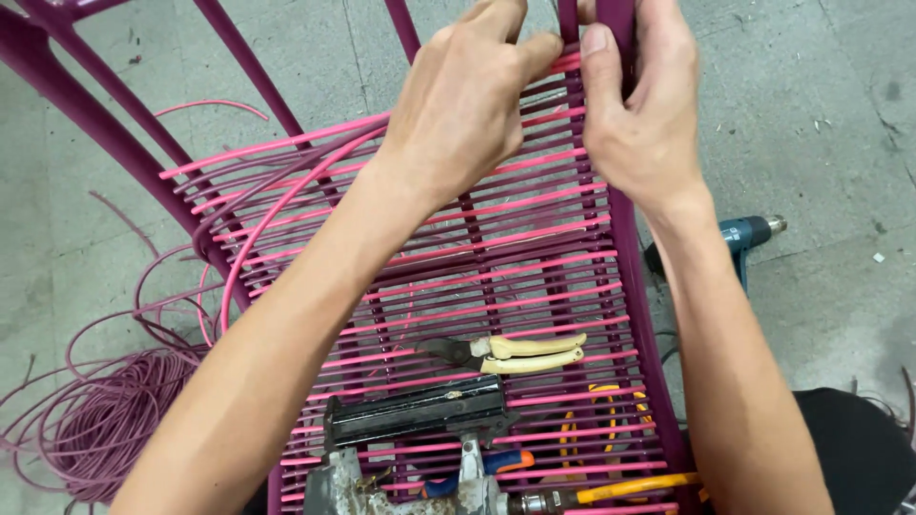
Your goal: The person is weaving a chair by attaching pink plastic tubing to a purple metal chair frame using a pneumatic nail gun, a heat gun, and pliers.
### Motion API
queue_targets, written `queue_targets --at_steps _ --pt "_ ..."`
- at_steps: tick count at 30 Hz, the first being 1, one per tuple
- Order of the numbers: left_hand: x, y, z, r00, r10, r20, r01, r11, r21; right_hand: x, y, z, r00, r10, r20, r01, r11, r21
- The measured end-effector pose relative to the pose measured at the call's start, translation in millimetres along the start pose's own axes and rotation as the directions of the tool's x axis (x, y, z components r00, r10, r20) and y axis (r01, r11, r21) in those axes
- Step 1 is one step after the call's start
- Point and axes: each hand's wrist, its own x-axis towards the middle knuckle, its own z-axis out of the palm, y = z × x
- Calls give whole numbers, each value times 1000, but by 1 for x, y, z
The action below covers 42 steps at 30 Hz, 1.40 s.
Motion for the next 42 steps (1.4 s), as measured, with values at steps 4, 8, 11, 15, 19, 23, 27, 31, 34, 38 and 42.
queue_targets --at_steps 4,8,11,15,19,23,27,31,34,38,42 --pt "2 -4 0 994 109 2 -109 994 -12 3 -5 -1 1000 -20 19 22 992 -121" --pt "6 0 2 996 94 10 -94 995 27 0 -4 0 998 -58 7 59 989 -138" --pt "9 0 4 997 69 21 -69 997 13 -5 -3 4 996 -83 -43 81 995 -54" --pt "13 5 5 998 59 -34 -60 998 -32 -10 14 -5 988 137 -72 -121 975 188" --pt "16 8 2 1000 -10 -16 9 999 -44 -4 -3 -6 983 166 -84 -117 901 417" --pt "17 9 2 999 -15 -42 12 996 -85 -5 -3 -5 989 133 -62 -108 945 310" --pt "16 1 9 996 -80 38 84 986 -142 -5 -4 -2 985 156 -79 -132 959 249" --pt "14 -1 14 999 -46 1 45 980 -193 -7 13 -2 988 119 -102 -100 981 167" --pt "13 -2 15 998 -67 8 67 976 -206 -6 11 -1 995 77 -70 -71 993 94" --pt "6 13 -3 988 -41 -151 3 970 -245 -10 22 2 995 -75 -64 77 997 28" --pt "-3 14 -2 976 -34 -215 31 999 -17 -9 19 3 996 -86 -38 87 996 22"
